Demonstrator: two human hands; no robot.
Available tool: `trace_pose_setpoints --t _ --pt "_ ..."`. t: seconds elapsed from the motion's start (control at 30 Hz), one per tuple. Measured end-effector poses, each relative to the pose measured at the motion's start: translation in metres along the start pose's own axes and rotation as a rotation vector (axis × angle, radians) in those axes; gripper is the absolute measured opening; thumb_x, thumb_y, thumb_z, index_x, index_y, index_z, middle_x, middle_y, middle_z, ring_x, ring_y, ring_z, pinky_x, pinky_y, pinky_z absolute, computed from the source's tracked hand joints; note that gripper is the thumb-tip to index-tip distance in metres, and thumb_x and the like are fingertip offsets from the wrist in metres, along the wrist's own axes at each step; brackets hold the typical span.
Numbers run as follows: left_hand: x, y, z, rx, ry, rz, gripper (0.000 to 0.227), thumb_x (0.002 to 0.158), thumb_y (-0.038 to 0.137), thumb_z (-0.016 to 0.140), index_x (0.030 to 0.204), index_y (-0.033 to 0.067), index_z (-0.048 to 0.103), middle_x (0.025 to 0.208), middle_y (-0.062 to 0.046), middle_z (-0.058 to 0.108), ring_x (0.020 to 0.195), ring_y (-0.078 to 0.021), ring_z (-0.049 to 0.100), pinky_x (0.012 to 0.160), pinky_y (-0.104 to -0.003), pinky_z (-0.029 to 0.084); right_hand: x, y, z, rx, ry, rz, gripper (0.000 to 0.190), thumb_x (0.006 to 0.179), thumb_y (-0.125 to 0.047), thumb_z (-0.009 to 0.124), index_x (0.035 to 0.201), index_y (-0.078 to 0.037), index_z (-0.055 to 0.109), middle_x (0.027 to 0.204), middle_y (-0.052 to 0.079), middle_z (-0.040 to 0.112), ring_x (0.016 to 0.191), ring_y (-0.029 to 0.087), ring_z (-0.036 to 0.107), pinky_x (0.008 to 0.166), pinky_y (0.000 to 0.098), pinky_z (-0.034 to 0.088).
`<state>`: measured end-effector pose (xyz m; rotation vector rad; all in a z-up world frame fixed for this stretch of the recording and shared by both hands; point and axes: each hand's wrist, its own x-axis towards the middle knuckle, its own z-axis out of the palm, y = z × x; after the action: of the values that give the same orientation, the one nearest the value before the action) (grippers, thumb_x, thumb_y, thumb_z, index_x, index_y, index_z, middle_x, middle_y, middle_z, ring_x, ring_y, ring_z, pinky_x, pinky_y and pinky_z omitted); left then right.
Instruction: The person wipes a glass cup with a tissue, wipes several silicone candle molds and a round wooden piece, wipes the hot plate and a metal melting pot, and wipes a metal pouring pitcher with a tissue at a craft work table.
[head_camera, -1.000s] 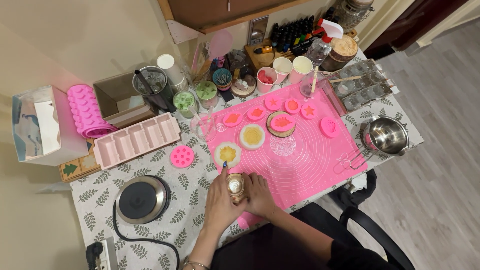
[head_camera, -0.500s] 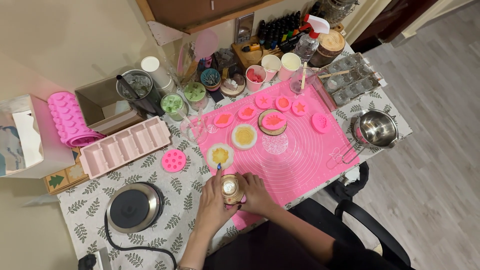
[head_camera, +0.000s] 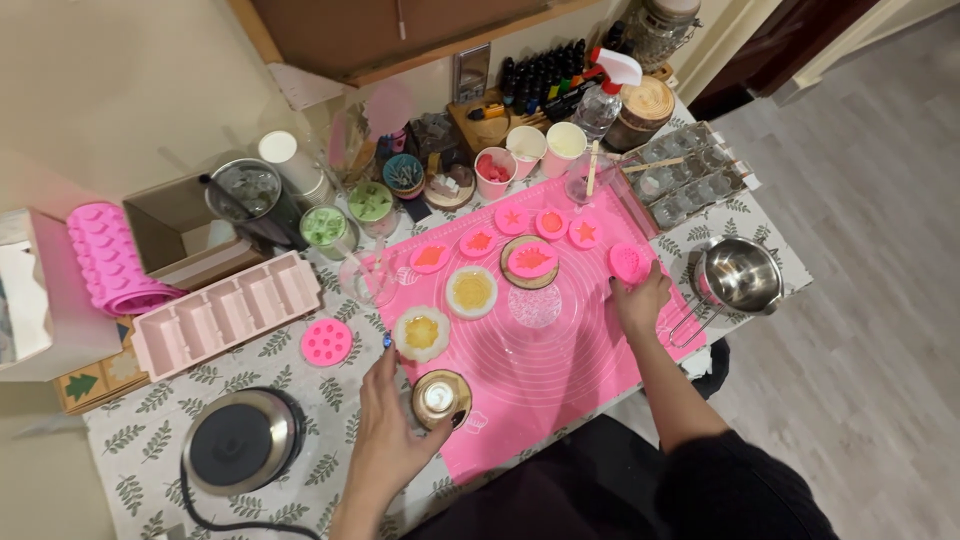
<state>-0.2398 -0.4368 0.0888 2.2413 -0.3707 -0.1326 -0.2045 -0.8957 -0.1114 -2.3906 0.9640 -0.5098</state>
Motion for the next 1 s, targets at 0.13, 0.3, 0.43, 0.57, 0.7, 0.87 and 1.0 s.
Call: trace_pose_setpoints --t 0.13,0.3,0.43,0.57,0.7,0.87,1.0 --pt "0.006 0.012 0.012 0.013 0.039 0.000 0.113 0.063 0.022 0.089 0.150 -0.0047 0.022 0.141 -0.028 0.039 0.131 -0.0434 0.042 0.107 -0.048 0.039 0.021 0.000 0.007 0.059 -0.029 0.126 0.104 0.073 -0.028 0.088 0.154 0.004 0.032 0.144 0.032 0.030 0.129 0.051 0.033 0.107 0.0544 0.036" --pt "0.009 0.021 0.022 0.047 0.112 -0.051 0.109 0.065 0.021 0.088 0.149 -0.0044 0.024 0.140 -0.028 0.041 0.129 -0.0447 0.044 0.106 -0.049 0.039 0.022 -0.002 0.017 0.032 -0.047 0.143 0.084 0.073 -0.029 0.087 0.142 0.001 0.050 0.139 0.028 0.035 0.128 0.047 0.038 0.107 0.0526 0.039" --pt "0.001 0.029 0.025 0.040 0.117 -0.190 0.107 0.068 0.020 0.085 0.152 -0.0012 0.023 0.138 -0.025 0.044 0.128 -0.0421 0.047 0.106 -0.047 0.041 -0.015 -0.018 0.016 0.124 0.010 0.044 0.086 0.073 -0.029 0.089 0.139 0.008 0.049 0.136 0.028 0.038 0.129 0.046 0.038 0.109 0.0538 0.038" --pt "-0.004 0.032 0.039 0.034 0.128 -0.233 0.108 0.069 0.019 0.085 0.153 -0.0004 0.020 0.136 -0.026 0.044 0.126 -0.0425 0.047 0.105 -0.048 0.042 -0.051 -0.036 0.015 0.136 -0.018 -0.112 0.082 0.077 -0.029 0.088 0.141 0.006 0.050 0.130 0.027 0.044 0.125 0.045 0.044 0.106 0.0551 0.040" --pt "0.006 0.040 0.055 0.039 0.172 -0.226 0.108 0.071 0.019 0.084 0.153 -0.0026 0.018 0.136 -0.028 0.044 0.126 -0.0437 0.047 0.105 -0.048 0.042 -0.064 -0.046 0.019 0.117 -0.039 -0.227 0.077 0.077 -0.031 0.088 0.137 0.003 0.053 0.123 0.027 0.048 0.116 0.046 0.050 0.099 0.0547 0.043" --pt "0.029 0.069 0.063 0.047 0.173 -0.194 0.106 0.074 0.020 0.082 0.154 -0.0033 0.017 0.139 -0.028 0.043 0.129 -0.0435 0.047 0.106 -0.048 0.041 -0.059 -0.066 0.003 0.065 -0.090 -0.237 0.080 0.074 -0.036 0.089 0.135 0.001 0.052 0.120 0.026 0.050 0.111 0.045 0.053 0.095 0.0541 0.045" --pt "0.037 0.082 0.066 0.087 0.163 -0.146 0.106 0.075 0.023 0.083 0.153 -0.0042 0.018 0.144 -0.031 0.040 0.133 -0.0460 0.043 0.109 -0.050 0.038 -0.059 -0.066 -0.002 0.064 -0.179 -0.222 0.088 0.070 -0.036 0.091 0.137 0.002 0.048 0.120 0.027 0.048 0.109 0.045 0.053 0.092 0.0515 0.048"
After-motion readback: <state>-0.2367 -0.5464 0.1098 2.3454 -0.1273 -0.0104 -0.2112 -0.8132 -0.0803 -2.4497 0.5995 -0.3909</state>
